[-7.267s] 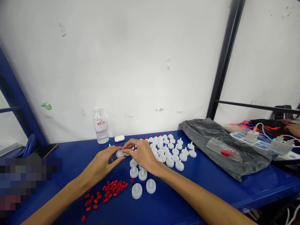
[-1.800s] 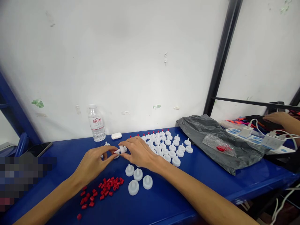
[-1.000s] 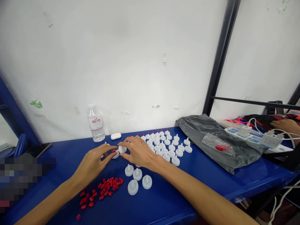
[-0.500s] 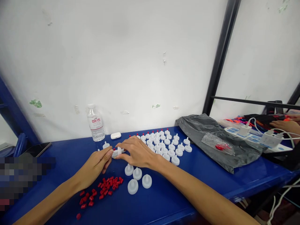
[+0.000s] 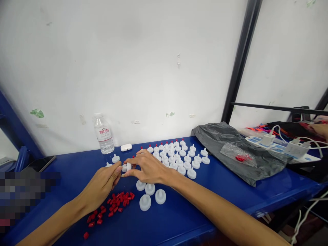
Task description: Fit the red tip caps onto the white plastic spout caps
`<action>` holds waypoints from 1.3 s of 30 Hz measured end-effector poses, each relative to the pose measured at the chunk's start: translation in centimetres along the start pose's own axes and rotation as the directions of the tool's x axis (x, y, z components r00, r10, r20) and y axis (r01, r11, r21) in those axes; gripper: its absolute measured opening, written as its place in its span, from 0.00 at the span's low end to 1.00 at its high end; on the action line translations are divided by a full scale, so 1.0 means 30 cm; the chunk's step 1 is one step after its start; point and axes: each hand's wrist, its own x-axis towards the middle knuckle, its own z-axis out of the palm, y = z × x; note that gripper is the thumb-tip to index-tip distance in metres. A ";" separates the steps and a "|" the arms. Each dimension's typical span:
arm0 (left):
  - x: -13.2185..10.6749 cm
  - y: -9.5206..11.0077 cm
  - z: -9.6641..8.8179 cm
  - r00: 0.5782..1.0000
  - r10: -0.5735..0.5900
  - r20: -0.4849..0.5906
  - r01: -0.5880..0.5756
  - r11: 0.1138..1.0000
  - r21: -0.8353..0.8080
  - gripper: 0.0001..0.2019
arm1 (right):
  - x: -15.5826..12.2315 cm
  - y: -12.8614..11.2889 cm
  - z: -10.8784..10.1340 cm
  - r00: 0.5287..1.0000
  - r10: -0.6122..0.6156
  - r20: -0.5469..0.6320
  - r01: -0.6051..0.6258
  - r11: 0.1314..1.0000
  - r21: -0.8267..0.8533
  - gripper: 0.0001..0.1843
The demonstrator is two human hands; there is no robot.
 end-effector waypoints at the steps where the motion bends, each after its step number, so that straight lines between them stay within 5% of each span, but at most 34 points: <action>1: -0.001 0.000 -0.001 1.000 0.002 0.004 -0.002 1.000 -0.004 0.21 | 0.000 -0.003 0.001 1.000 0.009 0.004 -0.009 1.000 0.012 0.15; 13: -0.005 0.007 -0.008 0.998 0.064 -0.010 -0.063 0.993 0.102 0.20 | 0.007 -0.026 -0.008 0.998 0.065 0.007 -0.065 0.992 0.110 0.12; 19: 0.025 -0.004 -0.010 0.998 0.054 0.042 -0.065 0.931 0.360 0.19 | 0.006 0.007 -0.027 0.996 0.024 0.090 -0.019 0.998 -0.057 0.19; 25: 0.030 -0.016 -0.003 0.995 -0.022 0.099 -0.035 0.841 0.540 0.17 | 0.014 0.046 -0.058 0.996 0.086 -0.026 -0.090 0.956 -0.280 0.23; 32: 0.042 -0.031 0.011 0.993 -0.119 0.021 0.082 0.792 0.605 0.15 | 0.010 0.045 -0.031 0.998 0.055 0.017 -0.046 0.940 -0.337 0.26; 39: 0.061 -0.050 -0.054 0.974 -0.166 -0.155 0.225 0.809 0.543 0.11 | 0.011 0.044 -0.036 0.994 0.110 -0.007 -0.104 0.918 -0.384 0.24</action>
